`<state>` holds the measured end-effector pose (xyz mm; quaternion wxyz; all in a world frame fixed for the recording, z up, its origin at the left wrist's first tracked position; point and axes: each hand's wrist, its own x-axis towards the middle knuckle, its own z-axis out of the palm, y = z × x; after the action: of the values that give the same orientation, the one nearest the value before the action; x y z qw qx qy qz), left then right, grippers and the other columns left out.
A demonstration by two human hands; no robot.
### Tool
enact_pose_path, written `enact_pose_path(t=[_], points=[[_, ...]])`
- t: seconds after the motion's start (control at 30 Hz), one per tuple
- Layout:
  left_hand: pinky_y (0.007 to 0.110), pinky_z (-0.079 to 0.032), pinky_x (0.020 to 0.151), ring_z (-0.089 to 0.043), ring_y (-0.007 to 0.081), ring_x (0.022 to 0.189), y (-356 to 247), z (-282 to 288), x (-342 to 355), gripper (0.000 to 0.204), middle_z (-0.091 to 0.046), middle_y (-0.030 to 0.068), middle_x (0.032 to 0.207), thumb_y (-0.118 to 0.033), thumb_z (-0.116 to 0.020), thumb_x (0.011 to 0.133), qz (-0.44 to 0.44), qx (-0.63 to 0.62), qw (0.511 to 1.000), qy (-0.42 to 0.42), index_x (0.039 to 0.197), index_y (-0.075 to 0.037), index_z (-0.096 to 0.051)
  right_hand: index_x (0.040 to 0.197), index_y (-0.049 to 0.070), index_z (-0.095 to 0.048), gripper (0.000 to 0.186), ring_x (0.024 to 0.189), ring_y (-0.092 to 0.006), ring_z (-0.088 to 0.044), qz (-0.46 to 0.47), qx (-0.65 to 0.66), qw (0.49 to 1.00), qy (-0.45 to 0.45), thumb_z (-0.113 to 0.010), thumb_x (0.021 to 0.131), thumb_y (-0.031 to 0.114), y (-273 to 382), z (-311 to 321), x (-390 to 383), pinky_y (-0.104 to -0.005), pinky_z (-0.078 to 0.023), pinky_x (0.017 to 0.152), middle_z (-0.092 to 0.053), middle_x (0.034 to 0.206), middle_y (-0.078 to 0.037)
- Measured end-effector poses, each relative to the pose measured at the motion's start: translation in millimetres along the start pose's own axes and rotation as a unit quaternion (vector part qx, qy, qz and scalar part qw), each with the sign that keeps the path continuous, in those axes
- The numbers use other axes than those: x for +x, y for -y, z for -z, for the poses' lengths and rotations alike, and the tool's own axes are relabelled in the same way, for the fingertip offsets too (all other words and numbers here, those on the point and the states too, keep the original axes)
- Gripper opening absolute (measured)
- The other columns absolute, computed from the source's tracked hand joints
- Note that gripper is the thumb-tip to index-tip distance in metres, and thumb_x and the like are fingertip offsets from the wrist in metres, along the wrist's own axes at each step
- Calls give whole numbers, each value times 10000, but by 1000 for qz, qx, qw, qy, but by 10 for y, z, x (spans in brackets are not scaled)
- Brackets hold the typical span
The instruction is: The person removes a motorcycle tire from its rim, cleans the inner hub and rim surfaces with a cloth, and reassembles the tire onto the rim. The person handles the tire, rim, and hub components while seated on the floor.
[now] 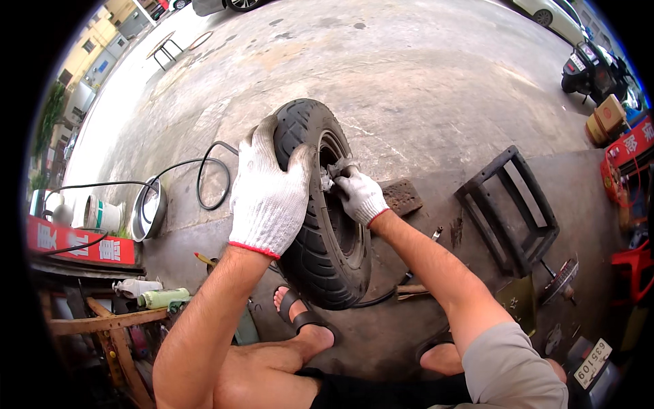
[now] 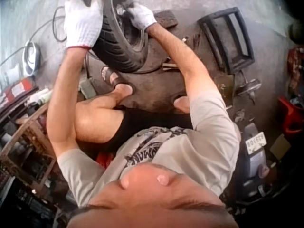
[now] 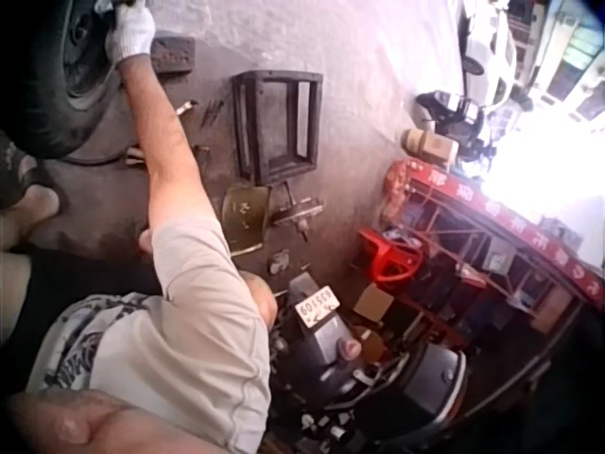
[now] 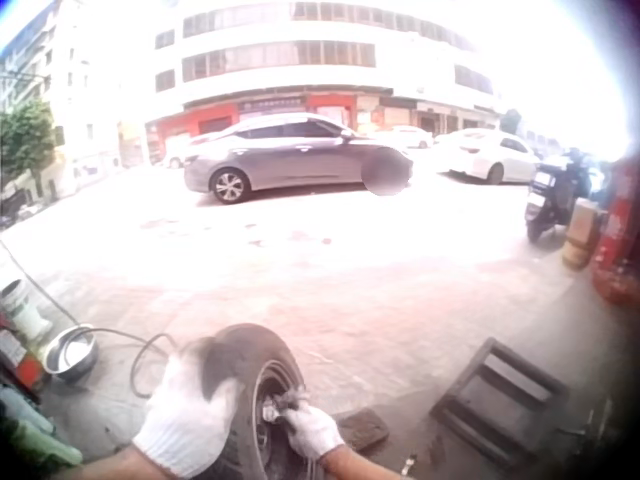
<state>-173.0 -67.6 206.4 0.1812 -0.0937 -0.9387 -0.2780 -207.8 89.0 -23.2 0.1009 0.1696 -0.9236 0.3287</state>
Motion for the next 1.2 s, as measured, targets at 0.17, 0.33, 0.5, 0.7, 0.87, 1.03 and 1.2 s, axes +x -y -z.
enact_pose_path(t=[0.17,0.33,0.5,0.7,0.87,1.03,1.2], points=[[409,-400,1066,-525,370,1243,70,33,29,530,-550,250,1317,-262,-625,939,11,-11,1000,13,1364,26,-493,1095,98,-706,290,1009,-386,-661,-52,22,938,342,-714,841,236,-154,479,-471,-440,-548,862,-656,1114,-228],[400,-400,1078,-523,358,1256,17,75,10,547,-540,243,1348,-283,-611,949,19,-12,999,23,1383,25,-482,1038,70,-675,184,968,-354,-676,-217,-85,958,165,-660,888,176,-1121,1086,-862,-427,-545,824,-656,1106,-166],[394,-393,1086,-518,348,1272,28,53,6,572,-518,239,1379,-288,-612,950,21,-4,999,33,1406,23,-463,1014,51,-635,188,928,-360,-642,2,26,994,-110,-665,840,113,-377,937,-278,-425,-537,822,-610,1059,-155],[387,-395,1083,-520,346,1270,-137,65,-25,554,-519,239,1376,-273,-608,958,4,-7,999,36,1403,25,-464,1144,91,-677,319,1066,-360,-618,132,-22,991,32,-649,827,116,-121,332,65,-427,-531,896,-597,1213,-165],[385,-387,1091,-514,346,1277,-7,9,11,543,-514,238,1384,-258,-601,965,-32,17,999,22,1402,30,-459,1094,86,-708,256,1062,-356,-621,17,75,993,92,-635,851,118,-104,18,-312,-431,-525,903,-609,1201,-150],[431,-429,1031,-529,396,1203,86,15,-7,526,-539,245,1290,-255,-621,940,-30,3,1000,10,1364,16,-466,987,58,-709,188,997,-353,-648,-24,209,949,235,-643,862,181,-9,450,-759,-428,-519,882,-666,1031,-179],[407,-399,1073,-515,367,1254,73,99,-24,546,-522,244,1349,-266,-611,952,-2,-7,1000,20,1389,24,-460,985,90,-720,177,961,-371,-651,-203,-113,956,181,-629,877,197,-583,931,-949,-438,-533,845,-668,976,-218]])
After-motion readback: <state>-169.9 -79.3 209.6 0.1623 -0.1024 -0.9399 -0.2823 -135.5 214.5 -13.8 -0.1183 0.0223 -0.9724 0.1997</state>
